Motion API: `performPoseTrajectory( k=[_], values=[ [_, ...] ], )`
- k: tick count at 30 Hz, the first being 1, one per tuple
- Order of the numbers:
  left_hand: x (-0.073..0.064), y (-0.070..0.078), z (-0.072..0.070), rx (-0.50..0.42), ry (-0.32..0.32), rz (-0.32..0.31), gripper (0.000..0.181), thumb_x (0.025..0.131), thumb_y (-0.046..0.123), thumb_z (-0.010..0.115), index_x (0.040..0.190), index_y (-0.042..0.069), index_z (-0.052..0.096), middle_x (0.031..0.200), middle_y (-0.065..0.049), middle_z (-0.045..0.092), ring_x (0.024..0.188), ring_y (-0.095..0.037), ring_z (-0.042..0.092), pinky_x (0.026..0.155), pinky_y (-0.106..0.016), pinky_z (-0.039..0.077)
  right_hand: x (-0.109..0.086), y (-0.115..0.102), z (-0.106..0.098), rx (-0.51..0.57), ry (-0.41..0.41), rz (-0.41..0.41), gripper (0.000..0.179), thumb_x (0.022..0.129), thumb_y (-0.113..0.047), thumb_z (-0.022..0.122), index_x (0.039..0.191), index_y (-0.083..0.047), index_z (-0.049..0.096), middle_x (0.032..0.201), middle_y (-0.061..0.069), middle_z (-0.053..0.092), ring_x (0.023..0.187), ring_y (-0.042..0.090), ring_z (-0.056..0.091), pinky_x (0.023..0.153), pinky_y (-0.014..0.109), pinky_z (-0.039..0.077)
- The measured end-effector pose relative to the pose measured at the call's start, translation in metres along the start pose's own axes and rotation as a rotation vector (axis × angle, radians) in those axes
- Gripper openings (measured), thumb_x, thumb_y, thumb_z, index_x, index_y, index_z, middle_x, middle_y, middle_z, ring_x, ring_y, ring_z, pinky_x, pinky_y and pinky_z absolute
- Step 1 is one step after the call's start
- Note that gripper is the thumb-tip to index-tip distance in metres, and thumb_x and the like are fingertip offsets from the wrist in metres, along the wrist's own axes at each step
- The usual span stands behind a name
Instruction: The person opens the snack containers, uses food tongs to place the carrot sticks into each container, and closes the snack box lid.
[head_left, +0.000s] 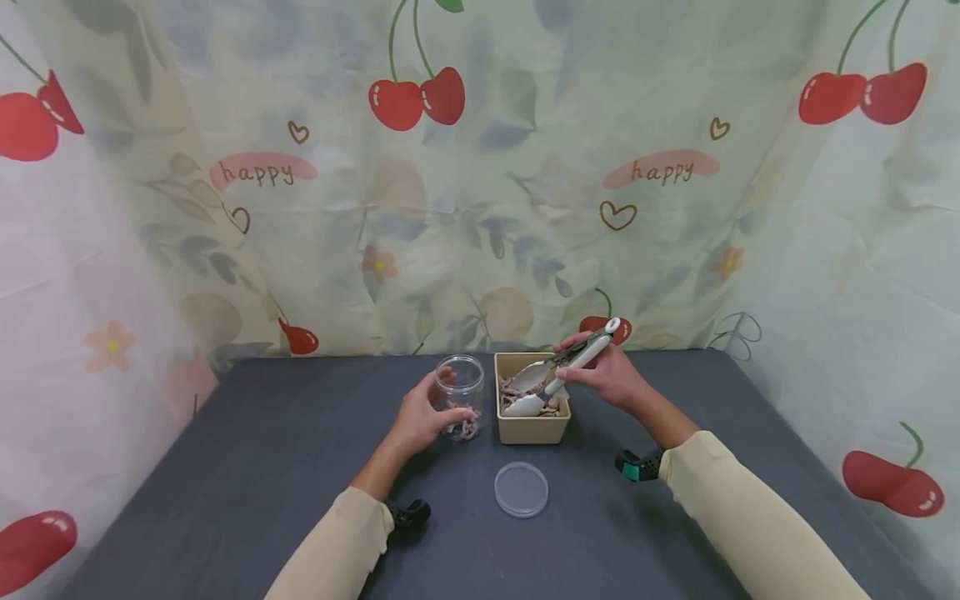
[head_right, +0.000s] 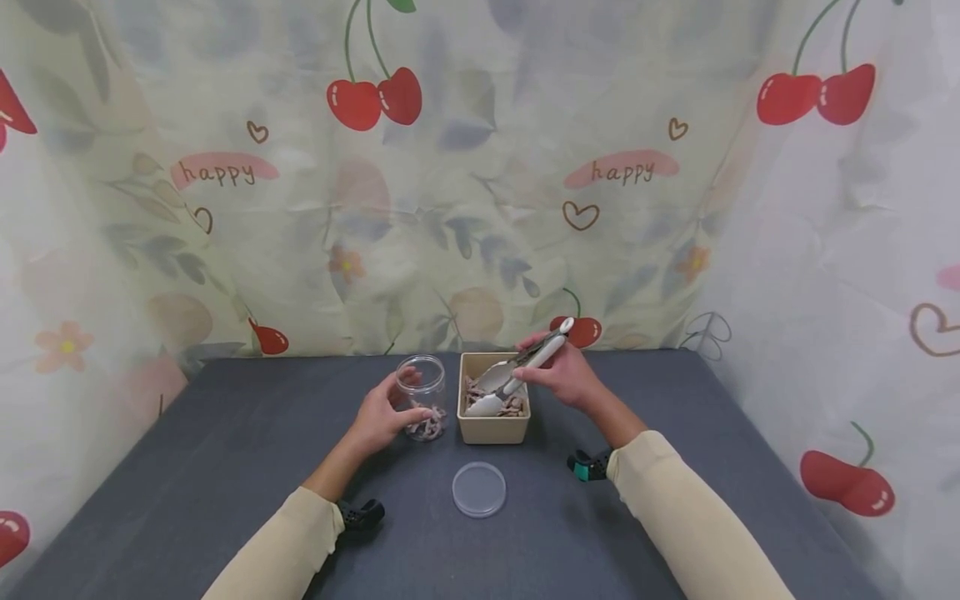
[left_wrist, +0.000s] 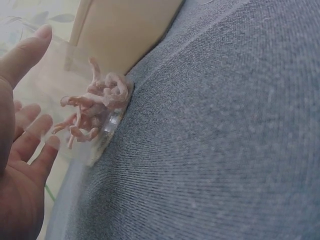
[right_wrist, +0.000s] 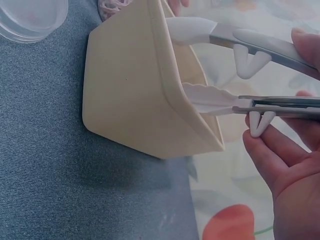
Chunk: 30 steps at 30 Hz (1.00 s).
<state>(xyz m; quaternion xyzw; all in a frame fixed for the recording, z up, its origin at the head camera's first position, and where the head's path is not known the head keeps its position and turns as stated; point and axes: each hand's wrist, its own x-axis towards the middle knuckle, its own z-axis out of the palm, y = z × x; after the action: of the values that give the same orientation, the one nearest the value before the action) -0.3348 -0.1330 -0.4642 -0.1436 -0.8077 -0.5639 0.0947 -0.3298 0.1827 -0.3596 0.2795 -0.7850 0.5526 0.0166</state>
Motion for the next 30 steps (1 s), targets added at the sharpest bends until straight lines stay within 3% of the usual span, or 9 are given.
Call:
performPoseTrajectory(
  k=[3,6,14,19,23,30],
  values=[
    [0.0,0.001,0.0,0.008,-0.005,0.002,0.075,0.074,0.012,0.086,0.138,0.002,0.049,0.132,-0.014,0.058,0.121,-0.031,0.055,0.1,-0.044,0.043,0.0,-0.001,0.001,-0.015,0.015,0.004,0.042,0.084,0.004,0.071,0.118,0.017,0.051,0.12,0.037,0.055,0.102,0.046,0.059,0.074,0.022,0.052],
    [0.0,0.001,-0.001,0.013,-0.009,0.004,0.076,0.074,0.015,0.086,0.138,0.004,0.049,0.132,-0.014,0.058,0.12,-0.031,0.055,0.1,-0.045,0.043,0.0,-0.001,0.001,-0.026,0.025,0.009,0.041,0.085,0.004,0.071,0.118,0.017,0.051,0.12,0.036,0.056,0.103,0.044,0.06,0.074,0.022,0.052],
    [0.001,0.002,-0.002,0.026,-0.015,-0.002,0.084,0.072,0.02,0.088,0.143,0.006,0.044,0.13,-0.012,0.06,0.119,-0.031,0.056,0.099,-0.047,0.043,0.005,0.018,-0.001,-0.012,0.065,-0.008,0.035,0.086,0.001,0.072,0.115,0.013,0.055,0.115,0.031,0.062,0.093,0.013,0.065,0.076,0.023,0.053],
    [0.001,0.001,-0.002,0.035,-0.012,-0.003,0.087,0.071,0.019,0.089,0.144,0.006,0.042,0.128,-0.011,0.06,0.119,-0.029,0.056,0.099,-0.046,0.043,0.008,0.028,-0.003,-0.03,0.087,-0.001,0.032,0.087,-0.008,0.073,0.113,0.007,0.059,0.113,0.023,0.066,0.095,0.017,0.066,0.078,0.025,0.053],
    [0.001,0.001,-0.001,0.045,-0.013,0.005,0.079,0.072,0.019,0.088,0.139,0.005,0.048,0.127,-0.011,0.061,0.118,-0.03,0.056,0.099,-0.045,0.043,0.008,0.027,-0.002,-0.025,0.089,-0.015,0.033,0.088,-0.009,0.073,0.112,0.007,0.058,0.112,0.024,0.066,0.096,0.022,0.066,0.077,0.027,0.054],
    [0.001,0.001,-0.002,0.033,-0.018,0.0,0.077,0.073,0.02,0.087,0.139,0.007,0.049,0.129,-0.011,0.06,0.119,-0.03,0.056,0.099,-0.045,0.043,0.006,0.027,-0.001,0.001,0.106,-0.01,0.031,0.089,-0.008,0.071,0.112,0.009,0.058,0.113,0.027,0.065,0.097,0.017,0.067,0.075,0.032,0.055]
  ],
)
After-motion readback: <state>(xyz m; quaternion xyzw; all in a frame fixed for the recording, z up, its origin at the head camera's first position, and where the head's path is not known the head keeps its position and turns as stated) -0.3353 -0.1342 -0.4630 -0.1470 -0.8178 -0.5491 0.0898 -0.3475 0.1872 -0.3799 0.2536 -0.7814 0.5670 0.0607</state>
